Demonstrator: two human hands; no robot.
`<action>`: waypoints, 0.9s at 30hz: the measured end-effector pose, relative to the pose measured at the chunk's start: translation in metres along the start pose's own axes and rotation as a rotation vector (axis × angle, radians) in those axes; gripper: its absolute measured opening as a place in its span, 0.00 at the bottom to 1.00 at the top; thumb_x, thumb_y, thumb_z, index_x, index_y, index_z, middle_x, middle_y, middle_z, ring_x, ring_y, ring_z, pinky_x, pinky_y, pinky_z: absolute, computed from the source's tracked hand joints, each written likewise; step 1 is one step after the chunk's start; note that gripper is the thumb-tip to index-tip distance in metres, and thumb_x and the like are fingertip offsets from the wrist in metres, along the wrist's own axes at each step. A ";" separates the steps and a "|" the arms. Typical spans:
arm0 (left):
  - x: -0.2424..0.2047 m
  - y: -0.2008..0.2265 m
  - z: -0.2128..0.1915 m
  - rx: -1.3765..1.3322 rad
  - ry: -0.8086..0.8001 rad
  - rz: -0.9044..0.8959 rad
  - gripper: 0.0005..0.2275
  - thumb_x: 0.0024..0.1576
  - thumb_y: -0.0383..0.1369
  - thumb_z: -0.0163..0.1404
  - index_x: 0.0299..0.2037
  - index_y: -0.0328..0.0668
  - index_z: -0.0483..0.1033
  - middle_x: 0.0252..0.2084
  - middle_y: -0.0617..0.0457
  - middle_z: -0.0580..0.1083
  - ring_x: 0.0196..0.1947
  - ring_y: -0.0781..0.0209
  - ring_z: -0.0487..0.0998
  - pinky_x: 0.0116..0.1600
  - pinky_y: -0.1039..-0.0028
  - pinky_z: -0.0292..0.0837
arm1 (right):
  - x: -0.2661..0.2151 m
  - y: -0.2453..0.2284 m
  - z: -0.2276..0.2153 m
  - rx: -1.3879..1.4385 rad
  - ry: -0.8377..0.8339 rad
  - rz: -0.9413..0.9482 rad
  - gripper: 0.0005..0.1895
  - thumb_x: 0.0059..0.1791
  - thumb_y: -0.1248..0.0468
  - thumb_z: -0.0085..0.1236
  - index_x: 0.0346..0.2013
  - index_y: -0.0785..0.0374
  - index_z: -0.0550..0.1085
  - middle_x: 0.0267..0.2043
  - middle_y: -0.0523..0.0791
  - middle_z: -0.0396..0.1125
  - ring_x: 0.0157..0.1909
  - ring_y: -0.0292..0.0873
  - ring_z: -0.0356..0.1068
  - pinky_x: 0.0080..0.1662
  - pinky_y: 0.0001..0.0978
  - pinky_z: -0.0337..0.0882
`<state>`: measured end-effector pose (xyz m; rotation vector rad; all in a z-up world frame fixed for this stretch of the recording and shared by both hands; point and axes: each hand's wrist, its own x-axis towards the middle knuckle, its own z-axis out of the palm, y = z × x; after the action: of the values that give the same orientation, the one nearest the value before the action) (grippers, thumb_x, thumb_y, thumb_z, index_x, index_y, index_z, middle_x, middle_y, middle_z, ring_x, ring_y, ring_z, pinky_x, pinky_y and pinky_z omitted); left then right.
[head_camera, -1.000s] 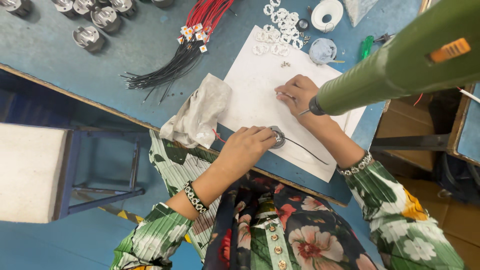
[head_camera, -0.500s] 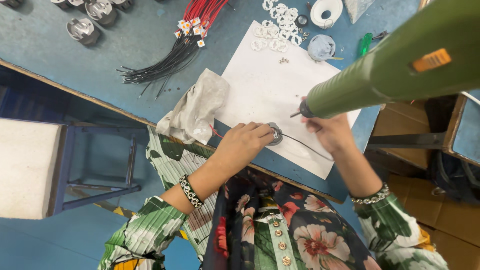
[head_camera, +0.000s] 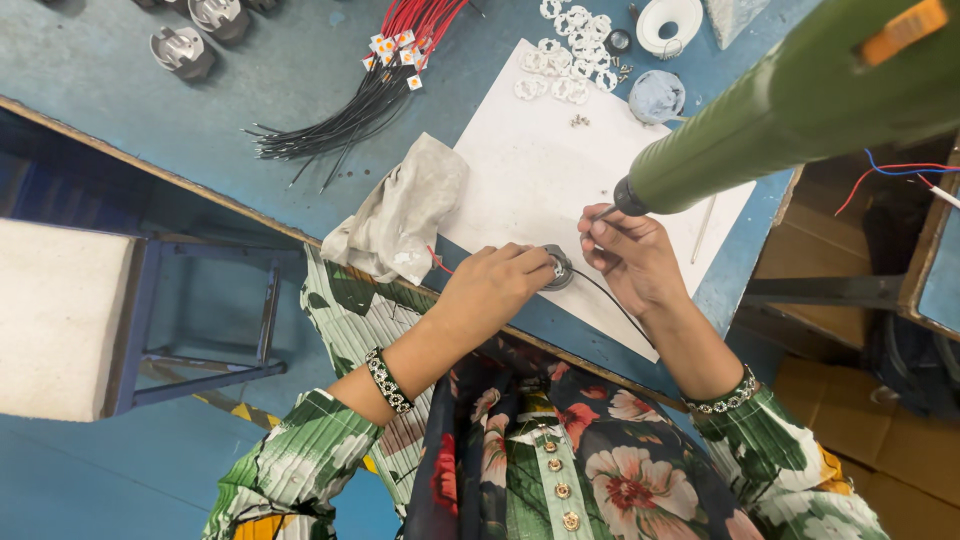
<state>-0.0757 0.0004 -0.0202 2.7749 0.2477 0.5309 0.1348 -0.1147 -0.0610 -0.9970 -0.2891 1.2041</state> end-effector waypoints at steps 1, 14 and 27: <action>0.000 0.000 0.000 0.000 -0.004 -0.004 0.07 0.53 0.29 0.50 0.40 0.47 0.77 0.44 0.59 0.74 0.46 0.61 0.78 0.45 0.69 0.74 | 0.000 0.000 0.000 -0.005 0.001 -0.006 0.08 0.53 0.72 0.59 0.46 0.70 0.77 0.41 0.48 0.73 0.39 0.39 0.71 0.36 0.27 0.67; -0.001 0.002 0.000 -0.005 -0.002 -0.012 0.08 0.53 0.28 0.51 0.41 0.46 0.77 0.45 0.58 0.74 0.45 0.61 0.78 0.46 0.69 0.74 | -0.005 -0.021 -0.002 -0.220 -0.094 -0.228 0.09 0.56 0.68 0.57 0.50 0.69 0.76 0.50 0.52 0.72 0.48 0.44 0.72 0.42 0.30 0.69; -0.004 0.001 0.000 -0.023 -0.026 -0.037 0.06 0.54 0.29 0.50 0.40 0.49 0.77 0.43 0.60 0.73 0.43 0.61 0.77 0.44 0.68 0.72 | -0.047 -0.139 0.084 -0.512 -0.280 -1.043 0.27 0.62 0.47 0.49 0.65 0.66 0.63 0.62 0.54 0.64 0.59 0.50 0.70 0.61 0.43 0.71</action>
<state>-0.0788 -0.0018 -0.0213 2.7471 0.2843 0.4846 0.1502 -0.1166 0.1073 -0.8931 -1.2158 0.2887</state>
